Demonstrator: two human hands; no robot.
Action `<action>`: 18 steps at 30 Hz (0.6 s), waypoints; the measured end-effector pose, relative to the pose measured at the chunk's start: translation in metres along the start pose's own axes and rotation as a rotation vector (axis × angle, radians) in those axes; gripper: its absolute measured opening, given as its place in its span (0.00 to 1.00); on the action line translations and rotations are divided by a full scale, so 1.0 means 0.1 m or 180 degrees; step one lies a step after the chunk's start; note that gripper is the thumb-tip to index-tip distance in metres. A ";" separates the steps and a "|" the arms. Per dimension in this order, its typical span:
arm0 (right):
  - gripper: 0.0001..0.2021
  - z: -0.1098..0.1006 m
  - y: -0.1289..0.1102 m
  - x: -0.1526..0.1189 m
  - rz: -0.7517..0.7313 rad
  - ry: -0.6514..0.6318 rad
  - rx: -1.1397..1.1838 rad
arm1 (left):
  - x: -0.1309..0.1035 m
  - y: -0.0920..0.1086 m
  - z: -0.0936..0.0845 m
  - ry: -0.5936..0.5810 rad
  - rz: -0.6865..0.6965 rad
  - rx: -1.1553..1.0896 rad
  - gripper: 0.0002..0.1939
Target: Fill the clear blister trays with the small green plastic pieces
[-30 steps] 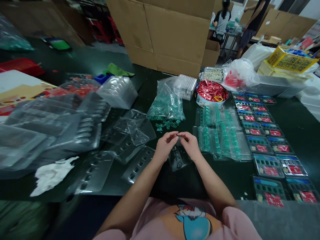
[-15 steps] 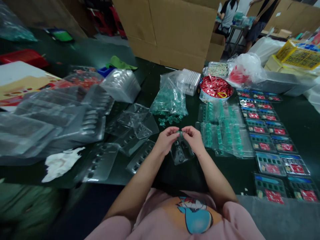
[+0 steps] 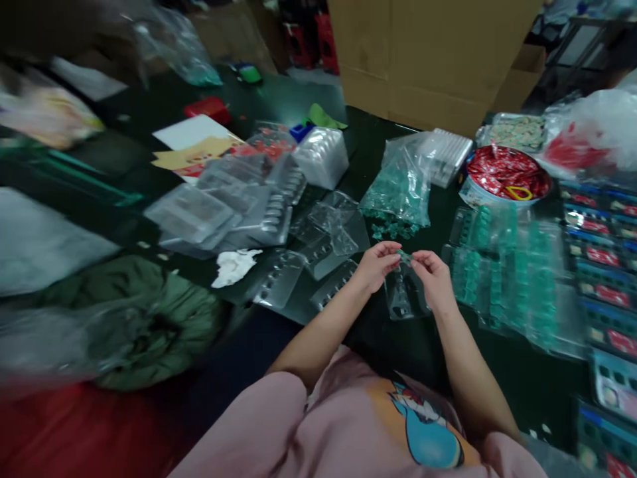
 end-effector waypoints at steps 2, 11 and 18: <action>0.10 0.01 0.01 -0.02 0.0006 -0.0052 -0.0081 | 0.07 0.16 -0.07 0.0093 0.0154 0.0094 0.13; 0.12 0.08 0.13 -0.01 0.0118 -0.0355 -0.0444 | 1.32 2.33 -1.15 0.1796 0.2105 0.0665 0.12; 0.11 0.10 0.14 0.07 0.0033 -0.0294 -0.0753 | 1.78 2.84 -1.75 0.2203 0.1717 0.1455 0.21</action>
Point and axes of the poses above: each hand's wrist, its own x-axis towards the middle knuckle, its own z-axis out of the palm, y = z × x, the point moved 6 cm from there along x, towards the middle knuckle, and after that the axes turned 12 degrees about z, right-handed, at the moved point
